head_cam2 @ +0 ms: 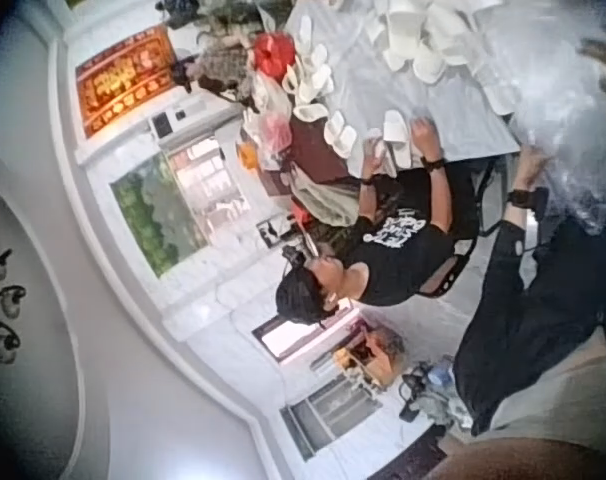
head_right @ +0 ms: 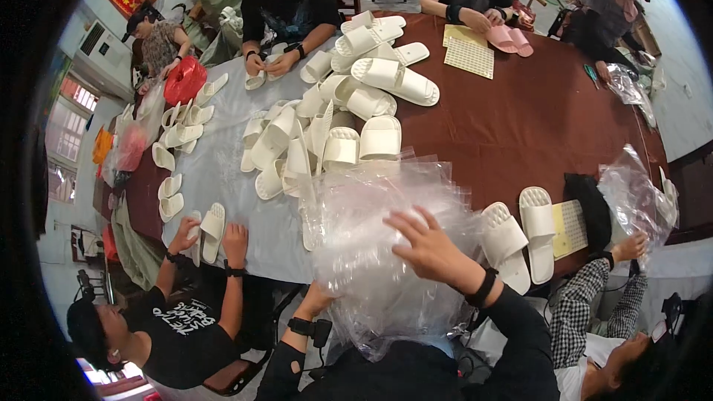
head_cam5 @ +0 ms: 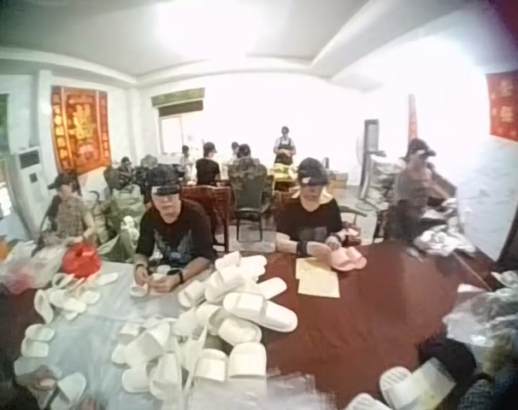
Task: Packing finished white slippers into clear plastic bags at a manufacturing table.
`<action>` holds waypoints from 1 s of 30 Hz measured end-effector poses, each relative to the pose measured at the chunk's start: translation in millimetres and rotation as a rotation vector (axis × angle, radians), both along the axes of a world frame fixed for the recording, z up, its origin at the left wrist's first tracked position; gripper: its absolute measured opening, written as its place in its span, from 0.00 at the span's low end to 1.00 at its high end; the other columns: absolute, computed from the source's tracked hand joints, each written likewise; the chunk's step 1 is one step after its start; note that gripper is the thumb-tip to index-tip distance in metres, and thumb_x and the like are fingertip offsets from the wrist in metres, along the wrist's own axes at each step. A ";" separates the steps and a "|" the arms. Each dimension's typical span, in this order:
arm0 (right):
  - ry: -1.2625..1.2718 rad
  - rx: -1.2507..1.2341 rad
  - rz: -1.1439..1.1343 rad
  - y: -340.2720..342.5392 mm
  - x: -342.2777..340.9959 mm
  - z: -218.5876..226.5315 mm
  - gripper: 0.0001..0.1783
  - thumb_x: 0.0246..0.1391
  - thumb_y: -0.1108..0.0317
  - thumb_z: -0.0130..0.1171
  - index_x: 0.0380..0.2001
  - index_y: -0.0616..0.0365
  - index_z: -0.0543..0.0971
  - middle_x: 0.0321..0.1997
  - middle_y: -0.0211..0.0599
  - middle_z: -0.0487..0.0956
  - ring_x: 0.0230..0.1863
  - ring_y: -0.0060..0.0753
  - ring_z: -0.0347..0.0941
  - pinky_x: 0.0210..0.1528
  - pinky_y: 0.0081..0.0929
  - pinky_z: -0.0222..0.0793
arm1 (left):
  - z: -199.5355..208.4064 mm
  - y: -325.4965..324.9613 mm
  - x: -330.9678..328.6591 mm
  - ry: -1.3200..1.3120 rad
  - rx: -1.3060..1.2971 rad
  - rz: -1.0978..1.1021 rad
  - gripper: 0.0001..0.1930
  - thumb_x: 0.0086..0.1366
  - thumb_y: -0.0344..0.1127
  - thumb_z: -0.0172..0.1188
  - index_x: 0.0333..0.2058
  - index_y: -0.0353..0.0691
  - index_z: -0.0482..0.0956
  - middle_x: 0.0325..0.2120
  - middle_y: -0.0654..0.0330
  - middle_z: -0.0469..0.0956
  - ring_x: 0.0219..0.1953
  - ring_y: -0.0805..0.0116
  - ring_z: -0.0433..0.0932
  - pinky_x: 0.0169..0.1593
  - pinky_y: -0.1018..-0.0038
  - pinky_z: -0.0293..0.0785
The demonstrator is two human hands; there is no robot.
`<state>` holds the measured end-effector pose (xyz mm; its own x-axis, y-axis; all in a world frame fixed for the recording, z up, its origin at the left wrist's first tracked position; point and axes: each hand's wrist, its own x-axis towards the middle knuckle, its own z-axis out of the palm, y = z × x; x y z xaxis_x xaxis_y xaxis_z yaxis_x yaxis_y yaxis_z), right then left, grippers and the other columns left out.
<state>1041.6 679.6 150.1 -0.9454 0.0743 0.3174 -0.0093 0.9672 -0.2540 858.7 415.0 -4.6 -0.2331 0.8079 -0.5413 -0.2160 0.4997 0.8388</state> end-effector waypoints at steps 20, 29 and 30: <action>-0.249 -0.228 -0.058 28.9 -32.0 -30.8 0.26 0.22 0.74 0.64 0.35 0.54 0.75 0.62 0.46 0.60 0.62 0.46 0.55 0.62 0.50 0.47 | -1.9 -5.3 3.0 -0.094 -0.044 0.079 0.23 0.53 0.25 0.62 0.49 0.33 0.69 0.38 0.60 0.77 0.39 0.73 0.75 0.43 0.75 0.73; -0.270 -0.212 -0.020 42.6 -45.9 -35.7 0.21 0.29 0.73 0.63 0.34 0.55 0.73 0.52 0.41 0.68 0.61 0.40 0.58 0.66 0.52 0.40 | 4.9 5.1 0.4 -0.119 0.020 0.001 0.22 0.53 0.23 0.59 0.48 0.34 0.70 0.40 0.60 0.76 0.40 0.73 0.75 0.42 0.76 0.72; -0.307 -0.218 -0.006 39.3 -48.2 -34.7 0.20 0.32 0.73 0.62 0.35 0.55 0.73 0.44 0.39 0.72 0.58 0.37 0.62 0.66 0.53 0.40 | 1.5 3.5 -0.1 -0.126 0.005 0.017 0.21 0.53 0.23 0.59 0.48 0.33 0.70 0.40 0.61 0.76 0.39 0.73 0.75 0.43 0.75 0.72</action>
